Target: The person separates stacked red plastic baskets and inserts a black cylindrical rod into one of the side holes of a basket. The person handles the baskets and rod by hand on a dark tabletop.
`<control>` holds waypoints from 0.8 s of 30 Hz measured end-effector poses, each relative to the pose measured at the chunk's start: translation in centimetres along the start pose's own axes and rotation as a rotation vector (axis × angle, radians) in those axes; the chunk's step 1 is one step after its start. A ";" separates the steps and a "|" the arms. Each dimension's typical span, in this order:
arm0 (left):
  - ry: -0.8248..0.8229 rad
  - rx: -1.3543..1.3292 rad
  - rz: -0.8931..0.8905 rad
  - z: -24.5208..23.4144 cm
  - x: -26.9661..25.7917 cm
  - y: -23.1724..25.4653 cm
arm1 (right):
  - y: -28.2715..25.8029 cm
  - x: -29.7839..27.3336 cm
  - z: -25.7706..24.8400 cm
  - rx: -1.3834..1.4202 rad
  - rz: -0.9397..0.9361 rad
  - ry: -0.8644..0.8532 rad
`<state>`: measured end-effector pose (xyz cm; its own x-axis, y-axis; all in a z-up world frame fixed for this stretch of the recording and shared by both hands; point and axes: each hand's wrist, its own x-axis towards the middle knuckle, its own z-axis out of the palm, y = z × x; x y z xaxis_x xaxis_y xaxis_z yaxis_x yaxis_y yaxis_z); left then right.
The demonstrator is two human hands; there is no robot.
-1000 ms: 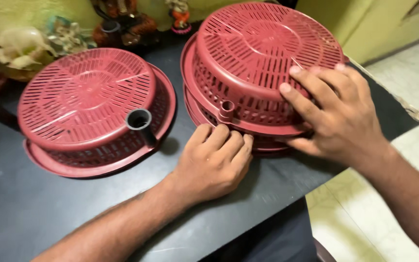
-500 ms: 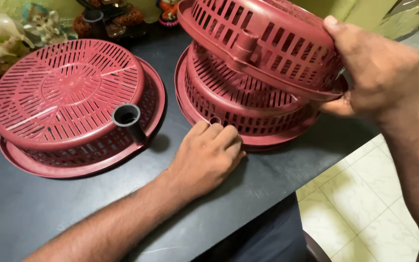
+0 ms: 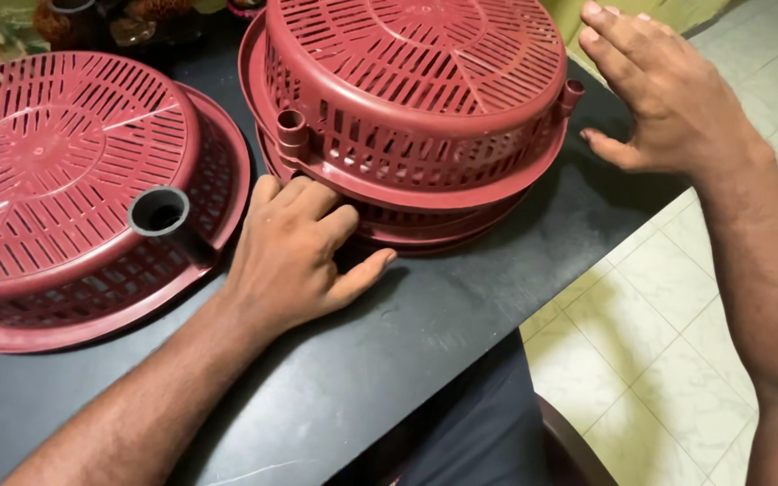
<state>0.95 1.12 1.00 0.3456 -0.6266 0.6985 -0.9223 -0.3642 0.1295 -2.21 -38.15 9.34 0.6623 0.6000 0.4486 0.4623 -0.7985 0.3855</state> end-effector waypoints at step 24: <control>0.121 -0.028 0.195 1.7 1.3 4.5 | -6.7 3.0 -1.0 -0.163 -0.219 0.161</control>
<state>-2.46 -2.48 1.27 0.1391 -0.5957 0.7911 -0.9745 -0.2242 0.0025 -3.95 -30.95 8.92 0.4498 0.7672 0.4573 0.4745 -0.6390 0.6054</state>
